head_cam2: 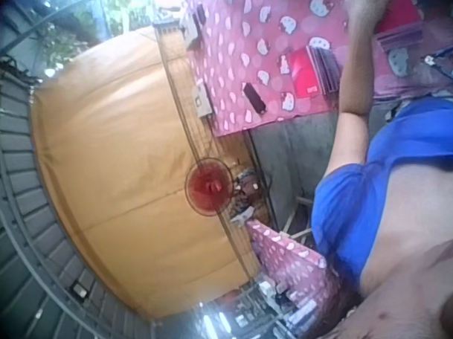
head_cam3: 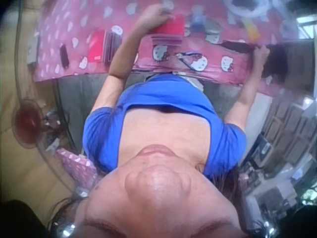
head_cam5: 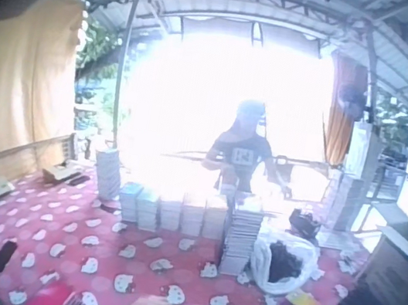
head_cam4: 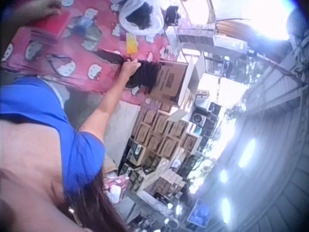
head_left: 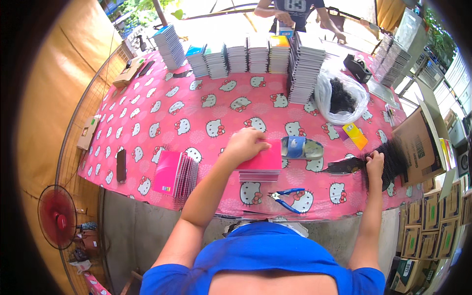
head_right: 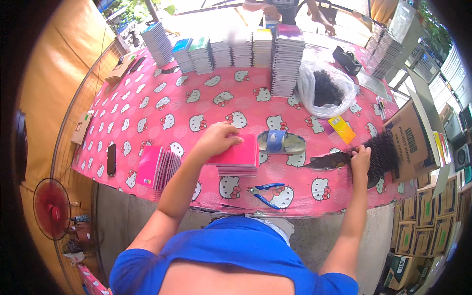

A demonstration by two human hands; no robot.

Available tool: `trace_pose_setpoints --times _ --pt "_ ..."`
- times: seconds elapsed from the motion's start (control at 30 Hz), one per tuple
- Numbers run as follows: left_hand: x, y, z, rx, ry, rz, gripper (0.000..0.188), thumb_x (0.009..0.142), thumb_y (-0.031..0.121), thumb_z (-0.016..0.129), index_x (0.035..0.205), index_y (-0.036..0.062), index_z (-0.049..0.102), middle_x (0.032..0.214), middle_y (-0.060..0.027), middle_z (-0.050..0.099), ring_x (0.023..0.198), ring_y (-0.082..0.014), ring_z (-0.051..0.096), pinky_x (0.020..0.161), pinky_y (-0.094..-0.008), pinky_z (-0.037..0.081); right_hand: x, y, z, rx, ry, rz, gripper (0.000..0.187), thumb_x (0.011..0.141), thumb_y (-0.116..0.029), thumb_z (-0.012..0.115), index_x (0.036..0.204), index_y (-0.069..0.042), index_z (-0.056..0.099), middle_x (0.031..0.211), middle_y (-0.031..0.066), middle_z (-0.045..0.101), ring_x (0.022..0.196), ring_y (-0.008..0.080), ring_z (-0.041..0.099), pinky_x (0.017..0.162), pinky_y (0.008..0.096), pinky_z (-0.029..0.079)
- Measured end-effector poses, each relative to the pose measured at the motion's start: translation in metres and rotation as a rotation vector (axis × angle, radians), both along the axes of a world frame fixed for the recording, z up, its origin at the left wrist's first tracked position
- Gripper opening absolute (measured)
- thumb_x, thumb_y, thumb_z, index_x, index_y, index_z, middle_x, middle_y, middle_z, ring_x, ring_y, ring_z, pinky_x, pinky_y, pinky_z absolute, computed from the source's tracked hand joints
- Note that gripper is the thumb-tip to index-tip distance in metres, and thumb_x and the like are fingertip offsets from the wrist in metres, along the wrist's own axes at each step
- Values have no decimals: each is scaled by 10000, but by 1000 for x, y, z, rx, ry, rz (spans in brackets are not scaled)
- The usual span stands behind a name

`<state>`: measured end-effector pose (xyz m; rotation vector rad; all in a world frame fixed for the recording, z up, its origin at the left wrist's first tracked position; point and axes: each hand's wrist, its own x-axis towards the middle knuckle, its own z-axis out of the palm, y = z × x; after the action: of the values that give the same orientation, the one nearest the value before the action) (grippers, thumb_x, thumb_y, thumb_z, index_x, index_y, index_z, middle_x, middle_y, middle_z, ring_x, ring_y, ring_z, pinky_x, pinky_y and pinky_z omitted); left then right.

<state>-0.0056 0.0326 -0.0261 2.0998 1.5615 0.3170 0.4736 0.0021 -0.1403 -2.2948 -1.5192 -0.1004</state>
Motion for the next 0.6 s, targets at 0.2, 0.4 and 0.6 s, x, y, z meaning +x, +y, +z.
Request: trace_pose_setpoints --times 0.2,0.4,0.6 --pt "-14 9 -13 157 -394 -1 260 717 148 800 945 45 728 834 -96 690 810 -211 673 765 -304 530 4 4 5 -31 -1 -21 164 776 -81 690 897 8 624 928 189 558 882 390 586 787 450 467" --pt "-7 -22 24 548 -336 -112 221 693 99 797 899 50 733 854 -73 686 713 -173 639 644 -303 494 -44 10 42 209 74 245 166 748 -9 670 909 22 648 879 171 604 828 346 613 740 418 486" --pt "-12 -5 36 292 -450 28 235 707 45 784 937 36 731 816 -63 685 673 -113 617 606 -266 483 -203 6 104 293 454 705 186 801 -41 662 984 -12 669 883 137 629 756 278 628 670 358 492"
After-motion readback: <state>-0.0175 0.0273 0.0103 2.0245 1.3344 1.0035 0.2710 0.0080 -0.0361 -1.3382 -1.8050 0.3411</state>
